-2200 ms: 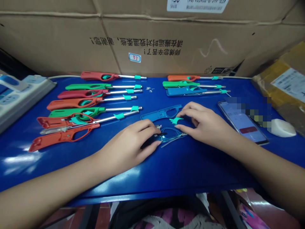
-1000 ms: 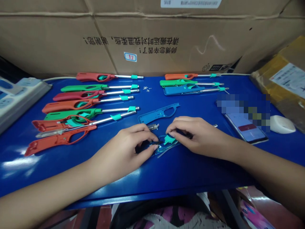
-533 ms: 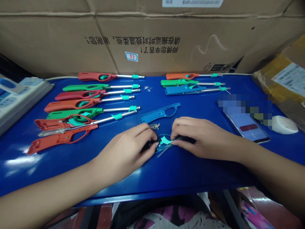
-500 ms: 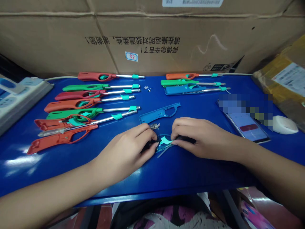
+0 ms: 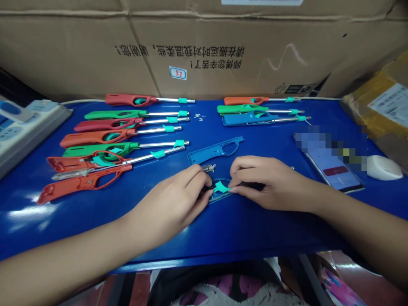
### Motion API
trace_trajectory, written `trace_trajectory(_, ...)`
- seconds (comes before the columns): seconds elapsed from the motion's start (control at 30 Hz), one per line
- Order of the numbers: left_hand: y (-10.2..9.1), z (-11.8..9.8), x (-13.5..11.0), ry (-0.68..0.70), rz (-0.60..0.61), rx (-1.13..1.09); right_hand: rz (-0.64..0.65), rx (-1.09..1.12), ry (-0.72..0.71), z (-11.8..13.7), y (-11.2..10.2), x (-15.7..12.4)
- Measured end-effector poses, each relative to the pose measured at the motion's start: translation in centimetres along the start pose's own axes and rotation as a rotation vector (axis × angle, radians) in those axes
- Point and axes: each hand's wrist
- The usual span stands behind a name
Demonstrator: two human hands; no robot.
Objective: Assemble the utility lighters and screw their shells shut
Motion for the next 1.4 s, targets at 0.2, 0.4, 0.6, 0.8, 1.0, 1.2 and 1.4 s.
trace_trajectory(0.2,0.0,-0.2,0.0,0.009,-0.001,0.000,-0.037,-0.008,-0.081,-0.3,0.3,0.1)
trace_trajectory(0.4,-0.4,-0.3,-0.2,-0.010,0.039,-0.031,-0.042,0.025,-0.119,-0.3,0.4,0.2)
trace_trajectory(0.6,-0.6,0.0,-0.2,-0.004,0.038,-0.020,-0.069,0.091,-0.156,0.1,0.3,0.2)
trace_trajectory(0.8,-0.8,0.0,-0.3,0.019,0.018,0.071,-0.016,-0.016,-0.139,0.0,0.1,0.0)
trace_trajectory(1.0,-1.8,-0.3,-0.3,-0.045,0.067,0.065,0.011,-0.038,-0.118,-0.1,0.1,0.1)
trace_trajectory(1.2,-1.7,-0.1,-0.6,-0.020,0.089,0.077,0.002,-0.014,-0.107,0.0,0.3,0.1)
trace_trajectory(1.4,-1.3,0.0,-0.4,-0.036,0.035,0.042,-0.018,0.024,-0.114,0.1,0.4,0.0)
Point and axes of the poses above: each hand's wrist, its own x-axis towards the middle knuckle, its own y-axis out of the palm, z = x × y, and after that the axes turned 5 degrees about -z, right-handed
